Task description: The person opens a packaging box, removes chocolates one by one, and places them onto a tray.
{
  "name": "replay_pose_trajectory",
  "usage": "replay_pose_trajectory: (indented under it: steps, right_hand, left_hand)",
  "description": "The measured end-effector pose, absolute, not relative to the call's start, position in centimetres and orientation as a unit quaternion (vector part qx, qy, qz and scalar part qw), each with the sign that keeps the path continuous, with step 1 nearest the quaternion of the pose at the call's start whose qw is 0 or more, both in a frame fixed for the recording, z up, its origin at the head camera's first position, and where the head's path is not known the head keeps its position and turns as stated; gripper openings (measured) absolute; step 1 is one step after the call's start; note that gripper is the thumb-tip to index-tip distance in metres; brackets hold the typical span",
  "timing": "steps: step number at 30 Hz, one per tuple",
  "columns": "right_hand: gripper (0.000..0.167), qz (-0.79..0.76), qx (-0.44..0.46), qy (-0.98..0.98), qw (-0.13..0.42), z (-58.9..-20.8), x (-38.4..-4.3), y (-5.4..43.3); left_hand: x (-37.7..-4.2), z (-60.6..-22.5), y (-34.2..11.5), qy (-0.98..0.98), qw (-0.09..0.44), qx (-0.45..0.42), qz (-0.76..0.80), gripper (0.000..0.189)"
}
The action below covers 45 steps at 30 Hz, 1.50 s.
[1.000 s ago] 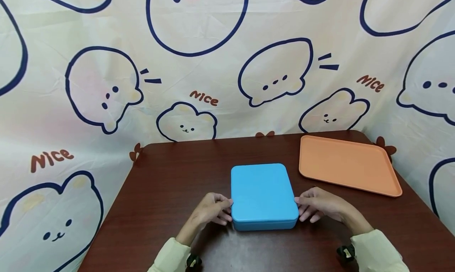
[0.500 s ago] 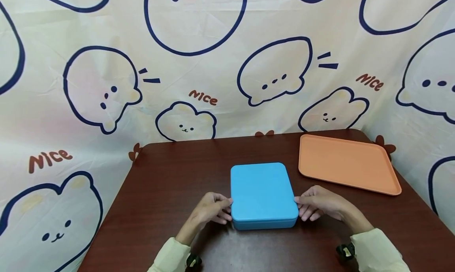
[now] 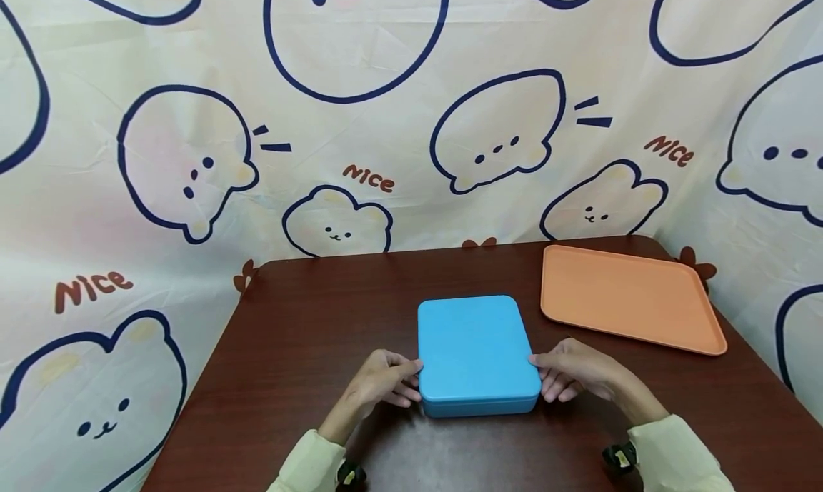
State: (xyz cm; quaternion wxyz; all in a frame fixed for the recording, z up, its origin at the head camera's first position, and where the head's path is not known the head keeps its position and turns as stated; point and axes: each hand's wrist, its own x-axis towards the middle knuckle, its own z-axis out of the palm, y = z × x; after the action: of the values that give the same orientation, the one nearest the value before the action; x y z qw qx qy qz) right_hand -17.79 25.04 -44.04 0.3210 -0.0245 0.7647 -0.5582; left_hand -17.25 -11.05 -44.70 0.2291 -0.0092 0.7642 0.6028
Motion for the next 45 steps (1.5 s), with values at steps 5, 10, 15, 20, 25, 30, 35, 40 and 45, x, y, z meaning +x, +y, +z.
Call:
replay_pose_trajectory:
  steps: [5, 10, 15, 20, 25, 30, 35, 40, 45]
  right_hand:
    - [0.043, -0.557, -0.014, 0.765, 0.323, -44.04, -17.81, 24.89]
    - [0.042, -0.557, -0.009, 0.763, 0.329, -44.25, -17.85, 24.91]
    - [0.042, -0.557, -0.006, 0.761, 0.333, -44.36, -17.93, 24.84]
    - [0.041, -0.556, -0.003, 0.761, 0.333, -44.32, -17.84, 24.75]
    - [0.043, -0.552, -0.005, 0.773, 0.313, -44.01, -17.77, 24.77]
    - [0.041, -0.554, -0.017, 0.776, 0.301, -43.82, -17.60, 24.92]
    - [0.042, -0.555, -0.019, 0.776, 0.300, -43.65, -17.50, 24.96]
    - [0.043, -0.552, -0.014, 0.776, 0.305, -43.69, -17.53, 24.84]
    - [0.042, -0.550, -0.009, 0.775, 0.309, -43.89, -17.57, 24.61]
  left_hand:
    - [-17.31, -44.74, -11.05, 0.765, 0.231, -0.006, 0.602, 0.034]
    - [-17.33, -44.70, -11.02, 0.764, 0.232, -0.001, 0.602, 0.033]
    - [-17.27, -44.69, -11.00, 0.764, 0.230, 0.000, 0.602, 0.033]
    - [-17.20, -44.70, -10.99, 0.764, 0.233, -0.001, 0.602, 0.033]
    - [-17.19, -44.77, -11.10, 0.763, 0.231, -0.004, 0.604, 0.033]
    - [-17.29, -44.85, -11.17, 0.762, 0.231, -0.001, 0.605, 0.031]
    - [-17.32, -44.79, -11.09, 0.761, 0.232, 0.002, 0.605, 0.030]
    - [-17.32, -44.67, -11.02, 0.765, 0.230, 0.005, 0.602, 0.028]
    - [-17.21, -44.58, -11.13, 0.769, 0.227, 0.006, 0.597, 0.028]
